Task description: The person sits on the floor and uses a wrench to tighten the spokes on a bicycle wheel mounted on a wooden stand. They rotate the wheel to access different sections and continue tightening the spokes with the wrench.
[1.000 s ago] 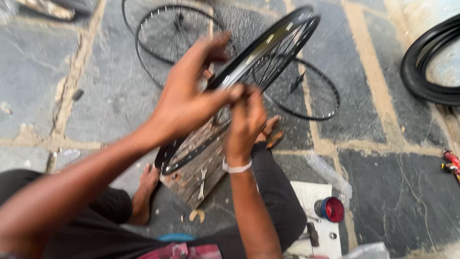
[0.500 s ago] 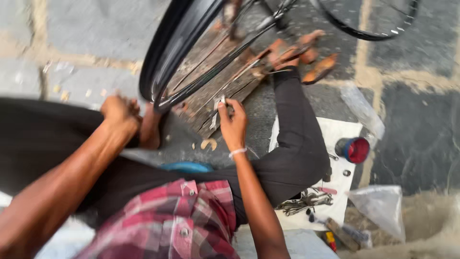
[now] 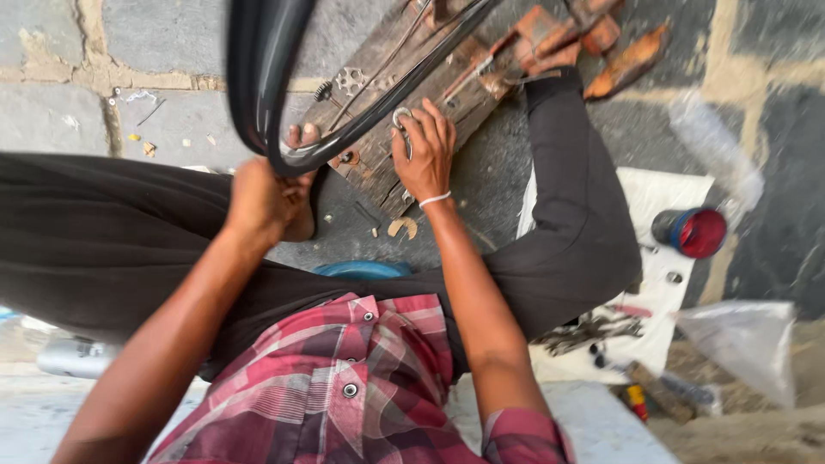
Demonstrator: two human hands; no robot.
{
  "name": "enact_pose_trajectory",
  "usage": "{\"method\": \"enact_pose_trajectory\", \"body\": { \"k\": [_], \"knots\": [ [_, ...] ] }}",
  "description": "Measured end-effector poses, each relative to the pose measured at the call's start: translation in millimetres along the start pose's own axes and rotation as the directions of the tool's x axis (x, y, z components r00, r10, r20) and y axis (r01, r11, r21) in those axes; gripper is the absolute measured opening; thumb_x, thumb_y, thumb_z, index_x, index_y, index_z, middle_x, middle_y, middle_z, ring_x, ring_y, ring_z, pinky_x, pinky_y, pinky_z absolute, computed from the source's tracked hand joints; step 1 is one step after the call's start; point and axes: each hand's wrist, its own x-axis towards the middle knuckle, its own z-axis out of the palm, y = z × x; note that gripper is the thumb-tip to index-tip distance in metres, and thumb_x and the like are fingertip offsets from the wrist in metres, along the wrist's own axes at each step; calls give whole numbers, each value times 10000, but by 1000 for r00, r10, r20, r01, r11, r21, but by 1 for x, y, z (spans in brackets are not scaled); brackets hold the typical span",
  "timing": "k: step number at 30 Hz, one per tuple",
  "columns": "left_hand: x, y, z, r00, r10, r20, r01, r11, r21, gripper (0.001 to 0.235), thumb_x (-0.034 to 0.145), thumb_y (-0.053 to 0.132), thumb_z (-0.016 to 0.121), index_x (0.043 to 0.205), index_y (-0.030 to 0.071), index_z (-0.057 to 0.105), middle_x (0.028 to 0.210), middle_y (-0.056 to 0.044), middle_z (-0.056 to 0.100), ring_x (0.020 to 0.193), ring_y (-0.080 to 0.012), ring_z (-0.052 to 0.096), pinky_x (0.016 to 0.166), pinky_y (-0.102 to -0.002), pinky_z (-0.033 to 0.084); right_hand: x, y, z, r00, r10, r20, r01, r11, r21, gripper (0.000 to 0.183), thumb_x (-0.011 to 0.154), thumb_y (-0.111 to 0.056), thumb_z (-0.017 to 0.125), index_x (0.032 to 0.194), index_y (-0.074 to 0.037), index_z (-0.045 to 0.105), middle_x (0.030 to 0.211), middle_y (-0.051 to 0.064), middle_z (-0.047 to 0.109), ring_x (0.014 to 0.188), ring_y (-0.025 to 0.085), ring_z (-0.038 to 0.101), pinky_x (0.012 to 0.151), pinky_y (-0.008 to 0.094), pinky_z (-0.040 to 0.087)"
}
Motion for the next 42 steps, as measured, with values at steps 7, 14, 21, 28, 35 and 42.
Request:
{"method": "enact_pose_trajectory", "body": {
  "k": [7,14,21,28,35,42],
  "knots": [
    [14,-22,1,995,-17,99,-4,979,204,464,1030,546,585,888,119,697,703,35,599,598,-51,531,551,-212,387,-7,8,7,999,24,-46,-21,998,57,192,955,-185,725,1093,-52,740,1193,106,693,1353,313,502,1116,518,357],
    [12,-24,6,996,7,88,-35,947,320,373,1026,446,615,919,95,683,740,1,624,647,-79,560,617,-241,428,-6,8,8,999,37,-10,-37,999,32,209,966,-207,718,1102,-54,761,1210,105,704,1370,289,475,1129,515,341],
    [8,-22,10,995,27,95,-56,947,315,289,1012,360,619,974,87,707,803,2,647,684,-78,595,650,-244,471,-6,8,9,999,36,0,-36,999,26,221,972,-212,703,1109,-49,763,1207,113,705,1376,292,468,1132,514,337],
    [15,-30,3,993,36,109,-70,944,323,226,998,260,623,1031,54,710,841,-21,664,708,-98,613,664,-268,498,-6,7,9,999,53,12,-53,998,27,215,987,-211,690,1114,-53,763,1204,112,707,1375,290,468,1144,518,327],
    [-10,-21,15,692,637,340,-714,535,452,537,946,232,757,1343,-65,548,1214,-173,667,1111,-220,669,976,-365,523,-5,6,7,999,51,10,-51,998,23,220,972,-200,693,1113,-45,759,1197,115,707,1368,293,474,1131,516,331],
    [-16,-23,16,624,717,310,-762,468,448,393,1038,230,745,1320,-26,646,1241,-184,727,1185,-238,697,1117,-403,505,-4,4,6,999,45,-2,-45,999,31,217,978,-205,694,1108,-43,756,1200,123,704,1365,301,476,1121,512,339]
  ]
}}
